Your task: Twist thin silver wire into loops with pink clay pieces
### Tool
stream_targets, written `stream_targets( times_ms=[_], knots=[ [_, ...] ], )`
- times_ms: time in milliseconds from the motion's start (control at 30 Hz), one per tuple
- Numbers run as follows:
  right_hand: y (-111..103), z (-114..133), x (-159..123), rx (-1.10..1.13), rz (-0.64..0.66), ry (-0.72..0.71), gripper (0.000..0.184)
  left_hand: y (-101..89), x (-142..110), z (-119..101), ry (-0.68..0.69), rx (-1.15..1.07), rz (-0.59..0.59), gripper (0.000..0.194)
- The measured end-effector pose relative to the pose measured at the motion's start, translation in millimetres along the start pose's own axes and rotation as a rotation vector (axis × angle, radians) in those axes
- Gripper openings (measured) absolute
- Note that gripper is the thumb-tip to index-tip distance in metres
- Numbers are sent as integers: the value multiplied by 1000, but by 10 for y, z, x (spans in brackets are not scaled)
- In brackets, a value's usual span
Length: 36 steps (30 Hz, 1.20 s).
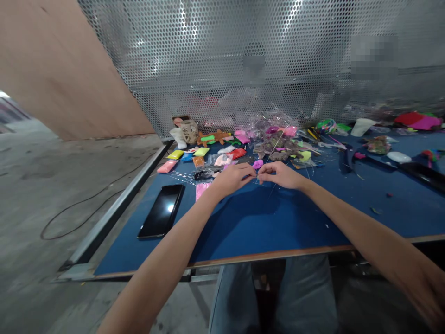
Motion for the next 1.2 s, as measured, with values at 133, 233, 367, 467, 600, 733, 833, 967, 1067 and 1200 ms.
stream_targets(
  times_ms=[133,233,367,467,600,733,833,967,1067,1200],
  knots=[
    [17,-18,1,21,13,8,27,3,6,-6,-4,19,14,22],
    [22,-33,6,30,20,8,24,8,6,-12,0,28,28,22],
    [10,-28,15,3,17,-2,23,6,-2,-14,-13,37,29,21],
    [-23,8,17,-24,-7,-22,25,6,-11,-26,-15,32,25,19],
    [-56,53,13,-46,-20,-50,25,18,-17,-46,5,37,12,21],
    [-70,58,12,-50,-28,-65,23,4,-25,-50,13,63,-30,22],
    [-72,43,16,-36,-37,-63,23,-17,-35,-75,34,86,-53,24],
    [-66,58,18,-31,-38,-65,22,-53,-53,-120,67,96,-80,24],
    [-64,99,16,-31,-35,-80,25,-89,-65,-151,87,79,-120,23],
    [-59,162,14,-55,-40,-110,26,-137,-60,-161,90,17,-174,21]
  ],
)
Point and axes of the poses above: each hand's wrist, its own x-axis towards the middle knuckle, its own y-axis out of the palm, z = x × y, the point moved 9 cm from there along x, towards the middle knuckle, and after that the axes turned 4 degrees about -y, right-handed, at the moved point
